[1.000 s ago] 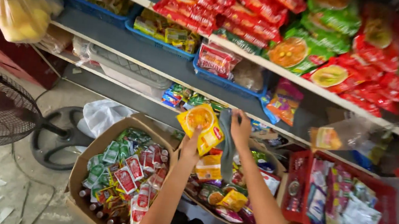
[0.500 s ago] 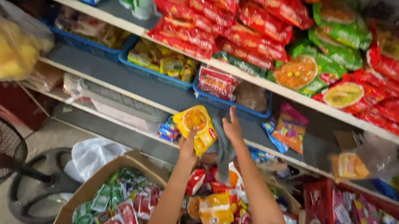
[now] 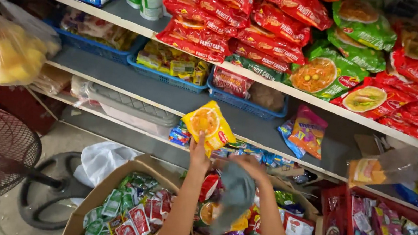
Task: Wiping individual packets of instant noodles with a cloth and organizing them in boxes and on shelves.
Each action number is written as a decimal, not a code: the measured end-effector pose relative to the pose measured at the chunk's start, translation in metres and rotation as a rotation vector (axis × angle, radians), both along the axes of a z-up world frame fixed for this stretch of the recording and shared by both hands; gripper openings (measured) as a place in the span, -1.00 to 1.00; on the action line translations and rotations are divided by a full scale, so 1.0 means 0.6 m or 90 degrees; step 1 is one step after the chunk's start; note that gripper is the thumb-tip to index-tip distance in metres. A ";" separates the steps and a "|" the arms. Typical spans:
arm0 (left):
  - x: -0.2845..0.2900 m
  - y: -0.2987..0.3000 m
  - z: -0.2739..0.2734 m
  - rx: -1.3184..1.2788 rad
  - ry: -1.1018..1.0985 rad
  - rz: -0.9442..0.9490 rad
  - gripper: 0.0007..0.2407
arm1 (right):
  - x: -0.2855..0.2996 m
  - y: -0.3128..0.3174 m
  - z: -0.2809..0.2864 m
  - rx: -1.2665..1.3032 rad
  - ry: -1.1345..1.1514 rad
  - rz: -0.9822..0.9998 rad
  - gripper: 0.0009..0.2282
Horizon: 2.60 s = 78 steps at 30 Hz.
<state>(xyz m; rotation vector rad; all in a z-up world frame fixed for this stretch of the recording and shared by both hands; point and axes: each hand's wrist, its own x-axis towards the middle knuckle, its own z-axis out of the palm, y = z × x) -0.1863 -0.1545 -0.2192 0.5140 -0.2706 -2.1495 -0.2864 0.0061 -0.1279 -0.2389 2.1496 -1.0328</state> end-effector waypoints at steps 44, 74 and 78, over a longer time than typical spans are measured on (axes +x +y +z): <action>0.186 0.271 -0.252 -0.030 -0.216 -0.277 -0.68 | -0.025 0.318 -0.550 0.056 0.409 0.354 -0.64; 0.293 0.319 0.338 0.055 0.148 -0.444 -0.49 | 0.233 0.332 0.427 -0.414 0.313 -0.086 -0.74; 0.272 0.324 0.370 0.071 0.125 -0.397 -0.51 | 0.307 0.195 0.474 -0.190 0.715 0.232 -0.41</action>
